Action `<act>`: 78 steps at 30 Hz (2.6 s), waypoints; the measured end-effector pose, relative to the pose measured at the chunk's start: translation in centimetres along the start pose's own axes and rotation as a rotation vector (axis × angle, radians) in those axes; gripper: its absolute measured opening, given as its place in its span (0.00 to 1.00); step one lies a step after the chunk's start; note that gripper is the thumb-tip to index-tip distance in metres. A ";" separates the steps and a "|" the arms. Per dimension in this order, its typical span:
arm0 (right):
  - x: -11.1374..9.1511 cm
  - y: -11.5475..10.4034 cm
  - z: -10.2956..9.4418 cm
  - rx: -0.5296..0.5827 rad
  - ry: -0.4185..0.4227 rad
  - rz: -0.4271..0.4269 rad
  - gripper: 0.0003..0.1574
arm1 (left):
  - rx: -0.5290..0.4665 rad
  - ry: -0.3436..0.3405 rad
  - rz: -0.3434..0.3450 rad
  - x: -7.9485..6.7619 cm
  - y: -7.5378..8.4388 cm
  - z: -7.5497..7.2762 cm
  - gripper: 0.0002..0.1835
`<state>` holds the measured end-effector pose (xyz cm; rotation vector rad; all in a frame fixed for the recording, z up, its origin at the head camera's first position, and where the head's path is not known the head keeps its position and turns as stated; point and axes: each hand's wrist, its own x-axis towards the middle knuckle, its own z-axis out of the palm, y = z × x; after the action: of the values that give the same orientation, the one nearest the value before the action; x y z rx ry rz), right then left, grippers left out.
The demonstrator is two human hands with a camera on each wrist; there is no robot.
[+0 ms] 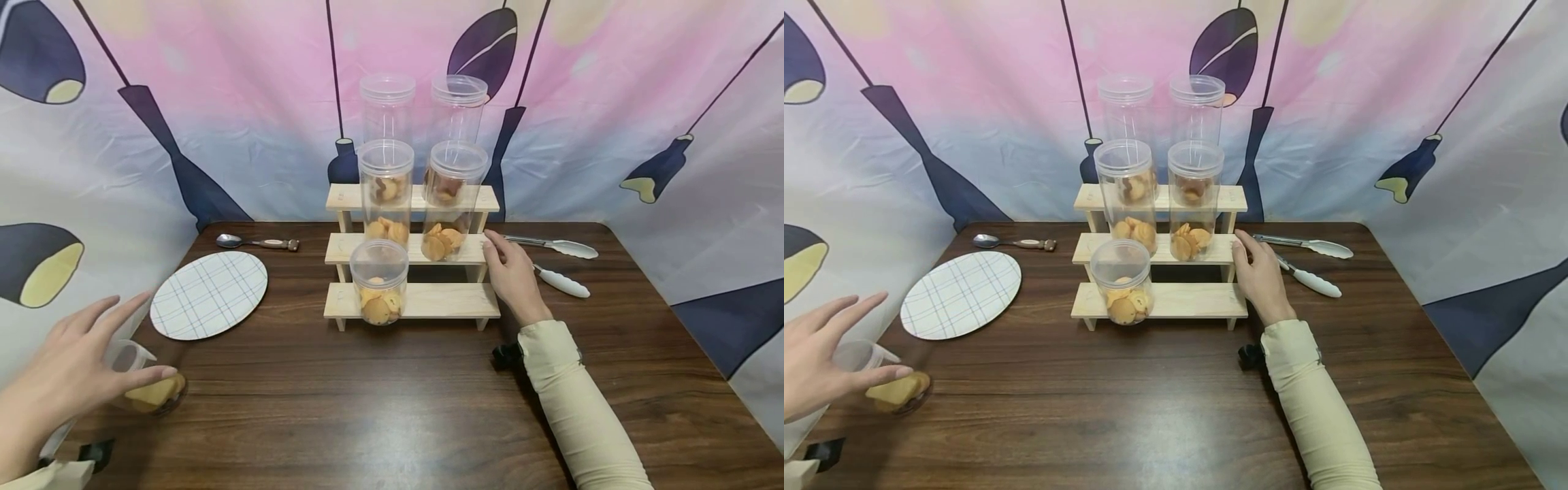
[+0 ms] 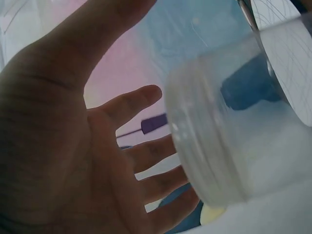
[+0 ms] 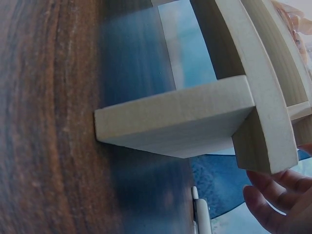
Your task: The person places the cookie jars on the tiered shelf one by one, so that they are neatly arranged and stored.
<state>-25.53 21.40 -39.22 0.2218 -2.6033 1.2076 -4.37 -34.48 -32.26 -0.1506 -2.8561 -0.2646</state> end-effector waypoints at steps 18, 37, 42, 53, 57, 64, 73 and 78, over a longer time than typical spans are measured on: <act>0.0 0.0 0.1 -0.008 0.008 -0.019 0.35 | -0.043 -0.057 -0.094 -2.3 -1.9 1.1 0.61; 0.0 0.1 0.0 -0.007 0.009 -0.008 0.35 | -0.033 -0.153 -0.193 -1.7 -1.4 0.5 0.44; 0.0 0.1 0.1 -0.007 0.006 -0.012 0.35 | -0.052 -0.137 -0.186 -1.8 -1.4 0.7 0.42; -0.1 0.1 0.0 -0.003 0.001 -0.009 0.34 | -0.047 -0.092 -0.142 -1.6 -0.8 0.6 0.38; -0.1 0.1 0.0 0.000 0.000 -0.015 0.34 | -0.049 -0.082 -0.124 -1.5 -0.8 0.8 0.37; -0.1 0.2 0.0 -0.005 0.004 -0.018 0.35 | -0.064 -0.076 -0.099 -0.8 -0.3 0.9 0.37; -0.1 0.1 0.1 -0.011 0.000 -0.002 0.34 | -0.088 -0.076 -0.025 1.1 2.4 0.7 0.35; -0.1 0.1 0.1 -0.002 -0.008 0.001 0.34 | -0.079 -0.071 0.058 2.6 4.8 0.3 0.35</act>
<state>-25.48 21.36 -39.37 0.2248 -2.6116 1.2063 -6.33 -29.49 -31.04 -0.2635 -2.9070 -0.3673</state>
